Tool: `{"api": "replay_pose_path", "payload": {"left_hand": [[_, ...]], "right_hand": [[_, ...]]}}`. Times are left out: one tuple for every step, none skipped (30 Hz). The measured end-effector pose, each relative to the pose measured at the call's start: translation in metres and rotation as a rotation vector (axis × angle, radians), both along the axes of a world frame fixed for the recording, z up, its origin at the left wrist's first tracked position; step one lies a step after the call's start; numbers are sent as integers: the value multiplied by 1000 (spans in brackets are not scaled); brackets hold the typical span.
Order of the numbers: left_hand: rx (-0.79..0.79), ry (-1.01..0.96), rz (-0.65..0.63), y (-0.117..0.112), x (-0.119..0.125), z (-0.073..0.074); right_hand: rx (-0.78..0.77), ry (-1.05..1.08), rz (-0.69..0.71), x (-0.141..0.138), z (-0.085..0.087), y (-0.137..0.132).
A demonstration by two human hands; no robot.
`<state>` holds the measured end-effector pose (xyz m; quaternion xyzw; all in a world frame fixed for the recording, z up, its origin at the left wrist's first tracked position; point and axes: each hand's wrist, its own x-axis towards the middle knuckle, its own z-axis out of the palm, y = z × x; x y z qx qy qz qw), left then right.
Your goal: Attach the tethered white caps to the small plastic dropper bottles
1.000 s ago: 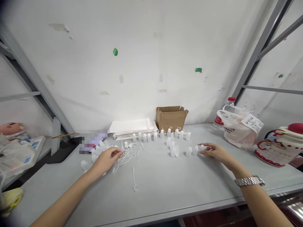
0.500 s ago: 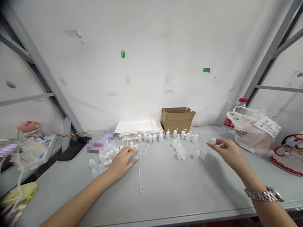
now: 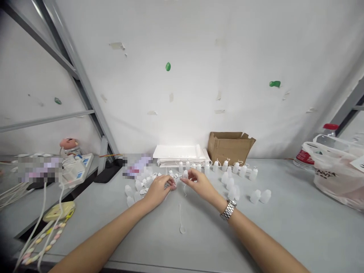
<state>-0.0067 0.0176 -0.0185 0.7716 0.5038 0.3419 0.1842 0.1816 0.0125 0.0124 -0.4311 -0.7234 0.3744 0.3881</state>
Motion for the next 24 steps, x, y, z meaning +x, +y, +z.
{"api": "replay_pose_path", "payload": {"left_hand": [[-9,-34,27,0,-1,1],[-14,-61,55,0,-1,2],[-26,-98,81,-1,-2,4],[-52,-154,104,-1,-2,6],[-93,-231,120,-2,-2,8],[-150,-334,128,-4,-1,10],[-212,-451,126,-6,0,12],[-263,-563,112,-8,2,14],[-304,-657,89,-11,4,15],[-333,-726,62,-14,6,17],[-360,-777,34,-17,8,18],[-391,-815,11,-20,10,18],[-421,-844,-7,-22,11,19],[-446,-863,-19,-25,12,19],[-465,-873,-27,-27,13,20],[-472,-878,-28,-28,13,21],[-470,-881,-26,-29,13,21],[-465,-881,-23,-30,13,22],[-461,-879,-22,-31,12,23],[-461,-877,-25,-31,11,24],[-463,-874,-33,-31,11,24],[-464,-866,-44,-31,10,25],[-465,-854,-53,-32,10,26],[-461,-844,-60,-32,9,26]], "right_hand": [[-62,55,42,-3,-6,0],[-119,102,84,-5,-11,-2],[-163,137,121,-6,-14,-5],[-202,160,156,-8,-16,-9],[-234,176,178,-9,-18,-13],[-263,189,197,-11,-18,-17],[-289,204,211,-13,-18,-21],[-309,218,221,-16,-18,-24],[-325,226,231,-18,-19,-27],[-335,226,239,-20,-19,-29],[-342,220,244,-23,-20,-31],[-346,208,243,-24,-21,-32],[-347,195,238,-26,-22,-33],[-347,185,232,-27,-23,-34],[-347,181,225,-27,-23,-34],[-347,182,219,-27,-24,-34],[-347,182,216,-27,-24,-34],[-349,182,213,-27,-25,-34],[-352,184,210,-27,-25,-34],[-355,186,205,-26,-26,-33],[-357,189,200,-26,-26,-33],[-357,192,194,-26,-27,-32],[-355,195,189,-25,-27,-32],[-352,197,185,-25,-27,-32]]}}
